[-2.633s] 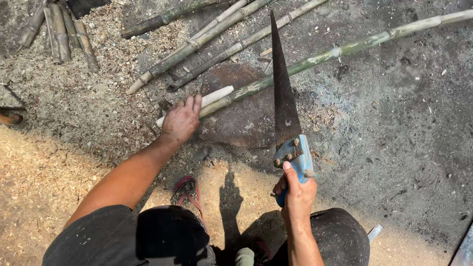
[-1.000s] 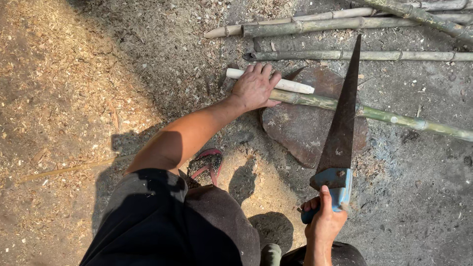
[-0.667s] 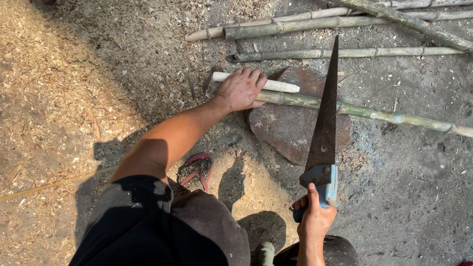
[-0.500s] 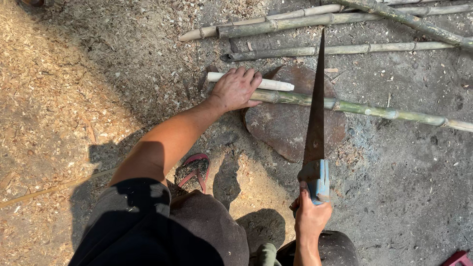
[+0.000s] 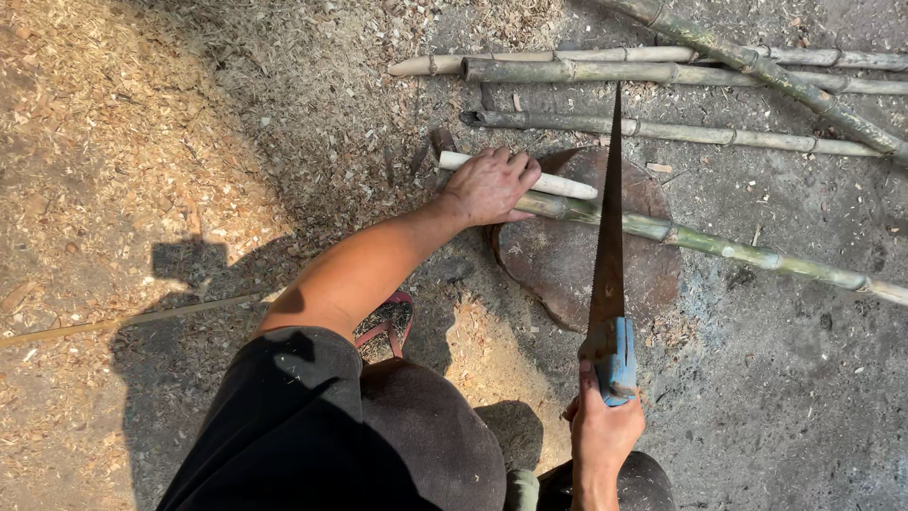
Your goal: The person uses a hand saw to cut long bamboo poles into shorter segments. They position each pole on a flat rock, saw through it, and then move the cut pieces aside.
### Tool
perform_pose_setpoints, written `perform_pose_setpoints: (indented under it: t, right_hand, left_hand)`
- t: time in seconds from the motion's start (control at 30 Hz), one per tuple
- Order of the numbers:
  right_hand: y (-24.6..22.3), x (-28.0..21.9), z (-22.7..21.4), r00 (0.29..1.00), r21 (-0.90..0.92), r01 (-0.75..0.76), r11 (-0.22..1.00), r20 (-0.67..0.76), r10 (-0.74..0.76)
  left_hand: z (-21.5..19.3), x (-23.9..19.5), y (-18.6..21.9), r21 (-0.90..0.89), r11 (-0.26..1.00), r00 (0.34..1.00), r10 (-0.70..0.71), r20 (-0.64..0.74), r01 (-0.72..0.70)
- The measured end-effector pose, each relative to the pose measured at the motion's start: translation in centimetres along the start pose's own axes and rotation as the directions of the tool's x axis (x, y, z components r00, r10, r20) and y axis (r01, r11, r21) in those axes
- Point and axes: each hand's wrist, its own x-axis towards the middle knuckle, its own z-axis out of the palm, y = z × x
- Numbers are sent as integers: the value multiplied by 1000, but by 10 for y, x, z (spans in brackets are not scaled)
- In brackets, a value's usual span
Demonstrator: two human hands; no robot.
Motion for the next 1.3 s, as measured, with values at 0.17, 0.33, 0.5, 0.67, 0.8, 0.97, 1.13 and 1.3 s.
perform_pose_setpoints:
  t: [0.17,0.33,0.5,0.67,0.8,0.97,1.13,1.3]
  right_hand:
    - [20,-7,-9,997,-108,15,994,75,-7]
    - [-9,-36,-30,994,-164,104,981,62,-95]
    - [-45,13,5,984,-218,-81,973,139,113]
    - [-47,-25,-13,986,9,-85,996,143,83]
    - [-38,-47,-36,853,75,512,855,67,-517]
    - [-23,23,16,994,-65,59,996,92,-53]
    - [5,27,17,996,-101,-17,995,81,25]
    - [-16,19,15,995,-98,74,992,70,-67]
  left_hand:
    - [-1,1,1,-84,996,999,1,49,4]
    - [-3,2,-3,-70,998,998,-2,66,7]
    - [3,5,-3,-123,992,995,-18,102,31]
    - [-8,-4,-2,-147,988,985,-21,169,46]
    - [-23,14,-10,-135,990,970,-18,241,52]
    - [-16,0,-3,-189,977,979,-62,195,100]
    - [4,-1,25,106,994,961,43,-272,-14]
    - [4,26,41,-107,994,965,29,260,-1]
